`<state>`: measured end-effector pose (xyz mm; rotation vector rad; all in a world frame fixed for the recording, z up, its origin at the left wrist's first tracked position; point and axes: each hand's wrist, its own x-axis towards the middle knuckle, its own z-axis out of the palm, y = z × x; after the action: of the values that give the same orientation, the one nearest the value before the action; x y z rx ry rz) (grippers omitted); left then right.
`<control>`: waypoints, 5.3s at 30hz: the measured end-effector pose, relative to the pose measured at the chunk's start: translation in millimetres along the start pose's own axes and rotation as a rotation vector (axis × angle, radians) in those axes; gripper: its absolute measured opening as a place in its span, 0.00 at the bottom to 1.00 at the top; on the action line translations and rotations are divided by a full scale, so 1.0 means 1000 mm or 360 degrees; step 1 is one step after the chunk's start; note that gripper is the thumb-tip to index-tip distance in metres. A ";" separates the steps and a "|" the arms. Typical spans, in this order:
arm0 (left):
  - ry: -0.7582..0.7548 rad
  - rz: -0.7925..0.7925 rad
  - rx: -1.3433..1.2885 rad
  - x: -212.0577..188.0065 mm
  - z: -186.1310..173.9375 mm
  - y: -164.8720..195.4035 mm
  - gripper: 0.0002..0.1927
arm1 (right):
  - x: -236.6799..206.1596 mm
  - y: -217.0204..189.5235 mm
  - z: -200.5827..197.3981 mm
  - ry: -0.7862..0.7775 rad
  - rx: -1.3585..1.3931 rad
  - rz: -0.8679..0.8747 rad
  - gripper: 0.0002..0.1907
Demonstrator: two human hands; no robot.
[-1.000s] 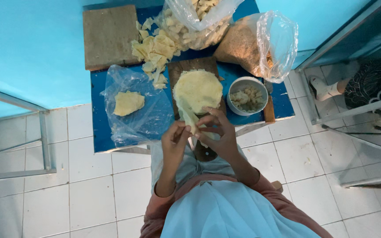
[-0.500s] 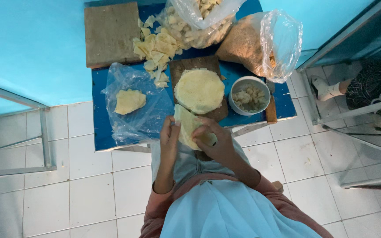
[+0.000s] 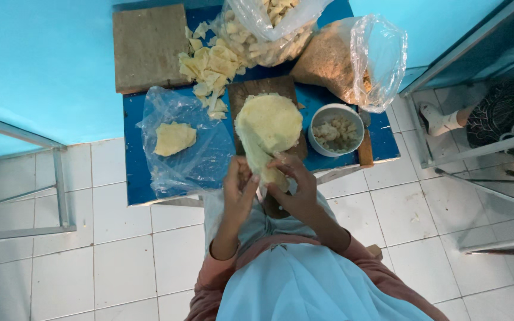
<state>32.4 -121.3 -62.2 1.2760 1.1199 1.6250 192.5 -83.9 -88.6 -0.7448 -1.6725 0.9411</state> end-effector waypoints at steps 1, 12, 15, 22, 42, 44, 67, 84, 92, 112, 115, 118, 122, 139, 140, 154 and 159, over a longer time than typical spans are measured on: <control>0.0024 -0.0050 -0.0018 0.001 -0.001 -0.004 0.07 | -0.002 0.001 0.001 -0.0014 -0.0061 -0.0029 0.27; -0.0118 0.0066 0.0219 -0.003 -0.005 -0.010 0.08 | 0.002 -0.018 -0.017 -0.0239 0.0097 -0.0080 0.44; -0.0208 0.0135 0.0367 0.000 0.001 0.002 0.06 | 0.009 -0.020 -0.020 -0.0164 0.0357 0.0011 0.40; -0.0425 0.0440 0.0529 0.002 0.007 0.010 0.03 | 0.014 -0.015 -0.020 0.0039 0.0396 0.0348 0.33; -0.0357 0.0174 0.0293 -0.003 0.013 -0.001 0.09 | 0.008 -0.027 -0.025 -0.0025 0.0410 0.0254 0.40; -0.0441 0.0175 0.0252 -0.004 0.013 0.001 0.08 | 0.010 -0.027 -0.025 0.0015 0.0381 0.0280 0.39; -0.0094 -0.0200 0.0163 -0.013 0.003 -0.023 0.07 | 0.011 -0.019 -0.019 -0.0158 0.0784 0.0572 0.41; -0.0219 -0.0099 0.0181 -0.011 0.002 -0.007 0.10 | 0.004 -0.007 -0.019 -0.0023 0.0707 0.0617 0.39; 0.0062 -0.0243 -0.0047 -0.019 0.008 -0.037 0.16 | 0.009 -0.004 -0.019 -0.0083 0.0759 0.0592 0.36; -0.0117 -0.0275 -0.0001 -0.005 -0.012 -0.009 0.14 | 0.008 -0.002 -0.012 -0.0192 0.0318 0.0067 0.31; -0.0149 -0.0262 0.0396 -0.002 -0.011 0.001 0.17 | 0.003 -0.001 -0.010 -0.0303 0.0209 0.0019 0.30; -0.0022 -0.0114 0.0548 -0.003 -0.014 -0.005 0.11 | 0.003 0.004 -0.008 -0.0149 0.0286 0.0130 0.28; 0.0284 -0.0302 -0.0232 -0.009 -0.023 -0.025 0.17 | 0.011 0.011 -0.015 0.0031 0.0555 0.0285 0.29; 0.0349 -0.0344 -0.0321 -0.027 -0.031 -0.039 0.16 | 0.036 -0.013 -0.017 -0.0165 0.1045 0.0685 0.47; 0.0458 -0.0377 -0.0388 -0.026 -0.034 -0.040 0.16 | 0.036 -0.010 -0.018 -0.0168 0.1094 0.0683 0.47; 0.0868 -0.0406 -0.1165 -0.033 -0.032 -0.027 0.32 | 0.035 0.003 -0.022 -0.0300 0.1215 0.0762 0.48; 0.0521 -0.0402 -0.1089 -0.042 -0.026 -0.041 0.34 | 0.038 0.004 -0.007 -0.0490 0.1373 0.0798 0.48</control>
<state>17.5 -152.2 -116.1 0.4231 0.7532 1.8299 188.5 -48.5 -72.5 -0.4227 -1.1336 2.0332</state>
